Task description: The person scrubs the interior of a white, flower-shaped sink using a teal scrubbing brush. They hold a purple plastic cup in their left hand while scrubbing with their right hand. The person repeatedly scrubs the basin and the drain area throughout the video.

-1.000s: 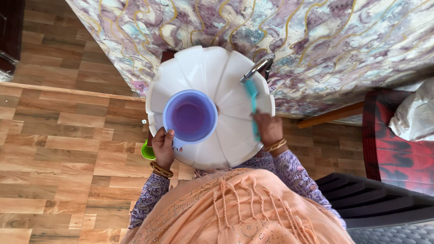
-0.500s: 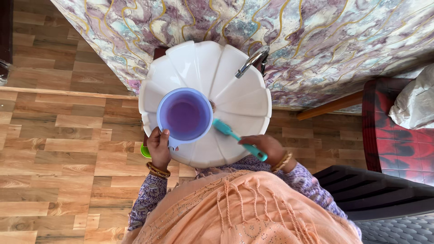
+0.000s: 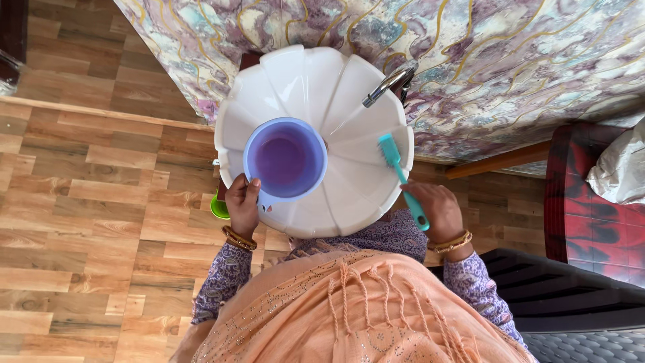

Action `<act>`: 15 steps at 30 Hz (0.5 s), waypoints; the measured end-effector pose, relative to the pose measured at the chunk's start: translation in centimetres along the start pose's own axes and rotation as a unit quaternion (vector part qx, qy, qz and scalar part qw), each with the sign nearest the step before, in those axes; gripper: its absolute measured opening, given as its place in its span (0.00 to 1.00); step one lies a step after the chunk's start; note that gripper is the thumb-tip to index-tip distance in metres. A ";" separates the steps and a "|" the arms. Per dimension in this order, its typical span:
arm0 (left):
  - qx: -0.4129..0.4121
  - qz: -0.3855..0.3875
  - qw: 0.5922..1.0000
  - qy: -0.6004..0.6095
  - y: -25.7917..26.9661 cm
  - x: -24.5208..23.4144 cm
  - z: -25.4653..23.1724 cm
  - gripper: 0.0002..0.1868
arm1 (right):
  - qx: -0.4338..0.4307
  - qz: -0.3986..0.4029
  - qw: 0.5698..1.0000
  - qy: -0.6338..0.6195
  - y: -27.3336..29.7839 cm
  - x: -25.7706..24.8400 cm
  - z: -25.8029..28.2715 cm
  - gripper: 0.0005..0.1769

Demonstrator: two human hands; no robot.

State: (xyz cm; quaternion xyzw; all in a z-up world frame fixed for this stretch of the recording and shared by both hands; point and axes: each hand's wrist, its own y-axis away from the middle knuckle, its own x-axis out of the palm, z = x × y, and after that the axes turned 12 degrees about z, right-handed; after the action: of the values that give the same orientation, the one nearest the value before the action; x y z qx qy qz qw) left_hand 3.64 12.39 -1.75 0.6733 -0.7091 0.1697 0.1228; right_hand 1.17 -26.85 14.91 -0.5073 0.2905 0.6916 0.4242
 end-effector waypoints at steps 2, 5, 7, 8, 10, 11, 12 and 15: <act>0.022 0.012 0.999 -0.026 -0.2 -0.2 0.6 0.12 | -0.032 0.058 0.995 -0.076 -0.1 -0.4 1.0 0.19; 0.031 0.012 0.999 -0.038 0.0 -0.4 0.8 0.14 | -0.075 0.165 0.949 -0.257 0.5 -1.1 2.2 0.20; 0.026 0.006 0.999 -0.031 0.0 -0.1 0.5 0.14 | -0.031 0.158 0.947 -0.278 1.2 -1.8 2.0 0.20; 0.019 0.005 0.999 -0.025 -0.1 0.1 0.2 0.12 | 0.019 0.141 0.973 -0.181 1.3 -1.5 1.8 0.19; 0.013 0.005 1.000 -0.011 -0.1 0.4 -0.4 0.11 | 0.115 0.103 0.988 0.023 1.5 -0.8 1.2 0.18; 0.014 0.006 1.000 -0.004 0.0 0.5 -0.6 0.12 | 0.067 0.111 0.991 -0.019 1.7 -0.1 1.1 0.17; 0.017 0.008 1.000 0.002 -0.1 0.5 -0.8 0.12 | 0.017 0.118 0.991 -0.062 1.6 0.8 1.4 0.17; 0.019 -0.037 0.998 0.037 -0.2 0.7 -1.0 0.11 | -0.093 0.201 0.920 -0.322 1.7 1.6 2.2 0.25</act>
State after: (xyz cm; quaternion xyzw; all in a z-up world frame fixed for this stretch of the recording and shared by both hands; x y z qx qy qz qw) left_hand 3.74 12.14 -0.57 0.6946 -0.6755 0.2027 0.1422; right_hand -1.50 -25.30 14.06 -0.2253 0.1682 0.9125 0.2972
